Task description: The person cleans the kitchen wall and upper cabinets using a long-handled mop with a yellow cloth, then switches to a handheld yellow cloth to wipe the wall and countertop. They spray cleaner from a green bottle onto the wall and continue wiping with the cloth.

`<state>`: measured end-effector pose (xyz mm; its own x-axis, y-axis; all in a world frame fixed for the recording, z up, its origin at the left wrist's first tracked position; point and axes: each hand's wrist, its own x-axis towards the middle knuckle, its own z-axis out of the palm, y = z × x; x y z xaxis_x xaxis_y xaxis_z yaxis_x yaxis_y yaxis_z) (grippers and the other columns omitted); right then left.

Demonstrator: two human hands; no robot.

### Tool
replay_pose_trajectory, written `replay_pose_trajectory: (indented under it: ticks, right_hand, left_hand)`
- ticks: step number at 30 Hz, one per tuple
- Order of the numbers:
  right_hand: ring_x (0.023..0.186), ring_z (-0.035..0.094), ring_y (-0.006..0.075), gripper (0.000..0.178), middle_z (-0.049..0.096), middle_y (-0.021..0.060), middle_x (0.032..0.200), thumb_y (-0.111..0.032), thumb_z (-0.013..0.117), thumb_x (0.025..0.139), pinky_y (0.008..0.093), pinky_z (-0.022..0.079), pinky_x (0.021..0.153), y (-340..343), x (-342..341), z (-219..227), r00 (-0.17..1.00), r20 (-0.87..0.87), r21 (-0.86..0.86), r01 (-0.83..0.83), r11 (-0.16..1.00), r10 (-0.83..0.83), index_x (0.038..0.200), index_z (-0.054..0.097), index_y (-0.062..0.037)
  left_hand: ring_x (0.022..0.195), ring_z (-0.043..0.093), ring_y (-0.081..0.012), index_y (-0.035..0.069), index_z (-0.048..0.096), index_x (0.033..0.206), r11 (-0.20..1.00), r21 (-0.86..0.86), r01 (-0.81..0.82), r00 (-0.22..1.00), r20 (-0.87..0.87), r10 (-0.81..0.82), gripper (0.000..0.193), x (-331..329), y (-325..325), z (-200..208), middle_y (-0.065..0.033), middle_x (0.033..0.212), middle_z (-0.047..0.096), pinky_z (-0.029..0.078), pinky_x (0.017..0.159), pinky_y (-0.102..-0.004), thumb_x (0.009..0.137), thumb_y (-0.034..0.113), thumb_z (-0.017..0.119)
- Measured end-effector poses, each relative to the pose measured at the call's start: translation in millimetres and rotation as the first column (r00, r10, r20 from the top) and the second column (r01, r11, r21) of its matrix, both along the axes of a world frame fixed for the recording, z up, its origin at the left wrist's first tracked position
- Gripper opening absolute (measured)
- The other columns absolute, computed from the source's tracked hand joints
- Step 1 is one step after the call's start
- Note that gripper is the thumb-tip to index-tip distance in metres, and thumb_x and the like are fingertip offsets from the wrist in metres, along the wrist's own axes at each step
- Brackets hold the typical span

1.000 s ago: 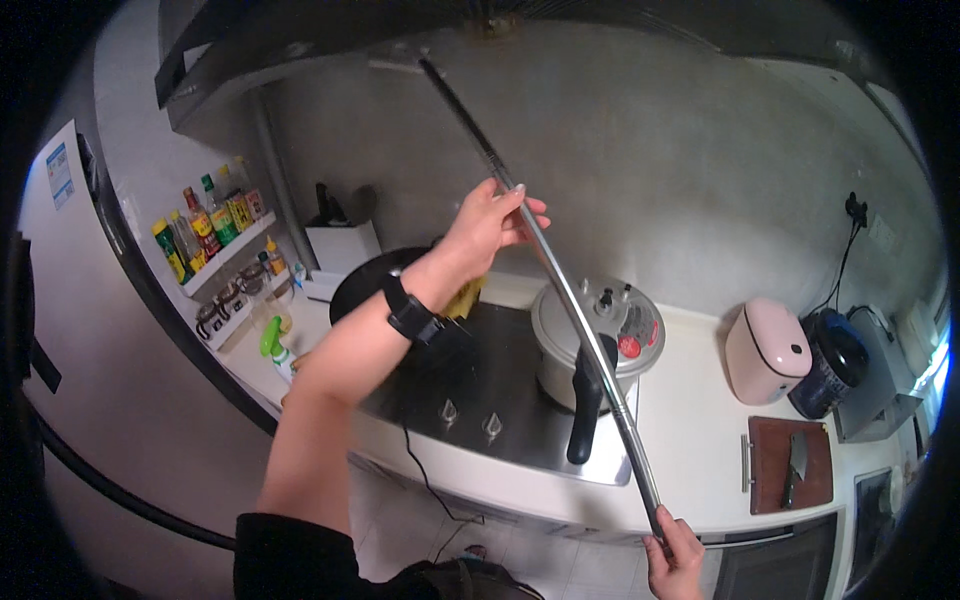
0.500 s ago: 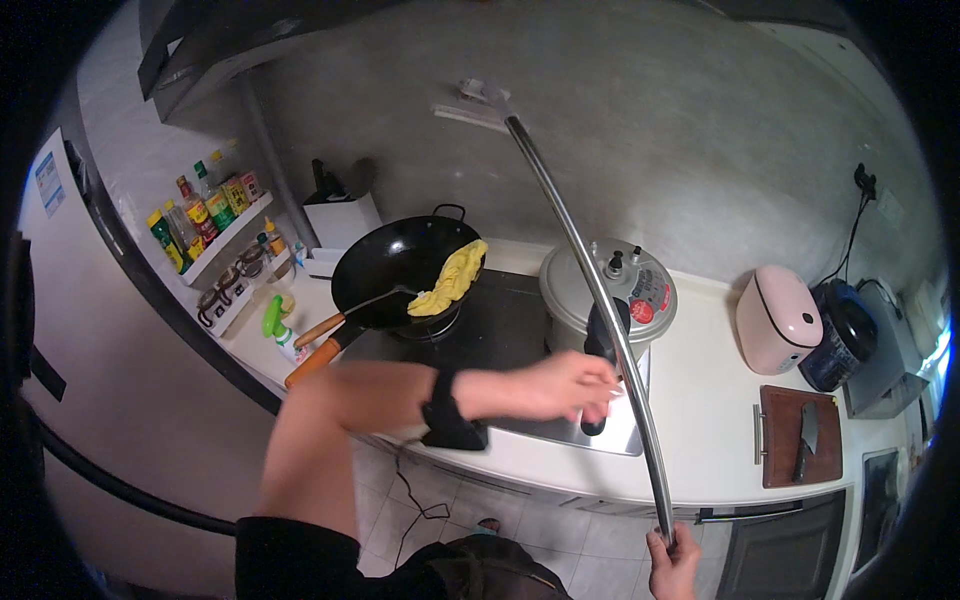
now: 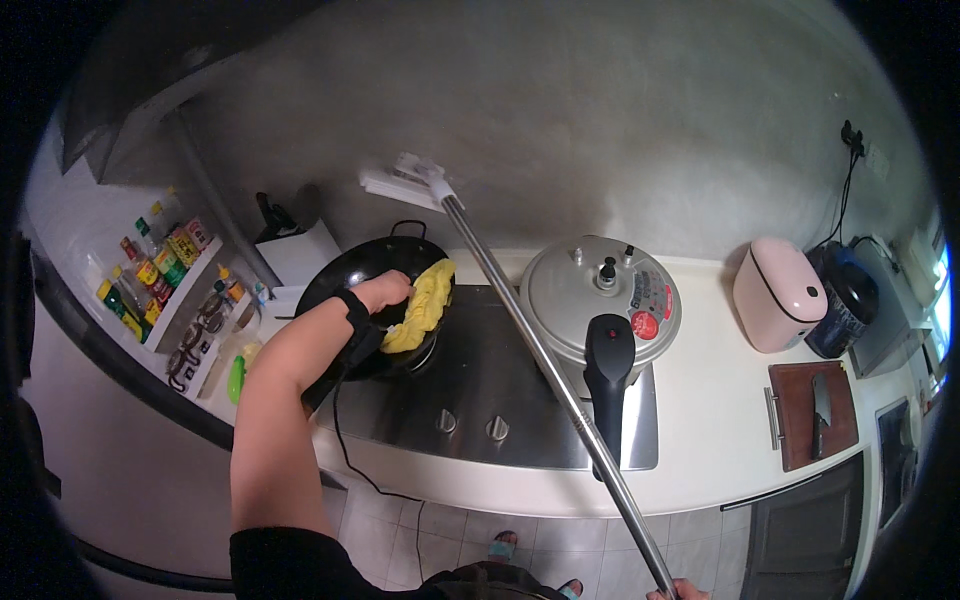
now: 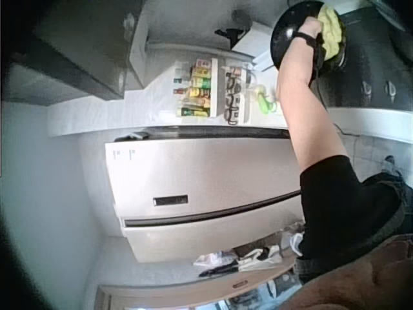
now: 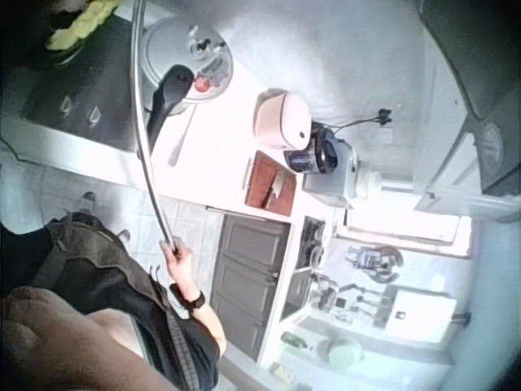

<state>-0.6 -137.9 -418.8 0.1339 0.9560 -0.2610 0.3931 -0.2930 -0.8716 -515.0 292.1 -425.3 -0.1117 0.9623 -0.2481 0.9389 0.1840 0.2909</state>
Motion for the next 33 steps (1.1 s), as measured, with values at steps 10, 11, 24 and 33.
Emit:
replay_pose_trajectory:
  ticks: [10, 11, 24, 33]
  right_hand:
    - [0.05, 0.029, 0.0054, 0.026, 0.036, -0.005, 0.054, -0.012, 0.064, 0.082, 0.0243, 0.024, 0.043, 0.8, -24.1, 4.1, 0.999, -0.042, -0.031, 0.022, 0.999, -0.024, 0.063, 0.047, -0.0048]
    - [0.05, 0.029, 0.0052, 0.026, 0.036, -0.0052, 0.054, -0.012, 0.064, 0.082, 0.0238, 0.024, 0.043, -0.2, -24.8, 2.2, 0.997, -0.063, -0.049, 0.04, 0.998, -0.043, 0.063, 0.048, -0.0048]
    - [0.049, 0.032, 0.0057, 0.025, 0.04, -0.0038, 0.053, -0.013, 0.065, 0.081, 0.0238, 0.027, 0.043, -17.6, -13.4, -15.7, 0.998, -0.066, -0.172, -0.025, 0.985, 0.014, 0.063, 0.048, -0.0051]
    - [0.052, 0.032, 0.0066, 0.03, 0.038, -0.0038, 0.052, -0.012, 0.066, 0.078, 0.0261, 0.029, 0.047, -43.2, 26.4, -68.5, 0.947, -0.319, -0.155, -0.086, 0.984, 0.033, 0.058, 0.045, -0.0047]
  left_hand:
    - [0.058, 0.054, -0.0273, -0.006, 0.049, 0.114, 0.961, -0.101, -0.257, 0.925, 0.262, 0.275, 0.046, 8.9, 8.5, -21.2, -0.0192, 0.083, 0.059, 0.041, 0.05, -0.0404, 0.085, 0.029, 0.054]
    - [0.093, 0.06, -0.027, -0.008, 0.055, 0.109, 0.927, -0.114, -0.358, 0.891, 0.255, 0.375, 0.043, 8.7, 11.2, -25.0, -0.0178, 0.104, 0.061, 0.048, 0.074, -0.0367, 0.081, 0.025, 0.061]
    - [0.086, 0.056, -0.0262, -0.003, 0.049, 0.106, 0.706, 0.298, -0.643, 0.454, 0.89, 0.038, 0.027, -53.9, 17.1, -4.1, -0.0158, 0.097, 0.058, 0.045, 0.072, -0.0364, 0.088, 0.017, 0.049]
    - [0.078, 0.054, -0.0179, 0.007, 0.044, 0.114, 0.733, 0.486, -0.476, 0.485, 0.841, -0.242, 0.027, -10.0, -72.6, 154.4, -0.0075, 0.092, 0.054, 0.047, 0.065, -0.0318, 0.093, 0.024, 0.044]
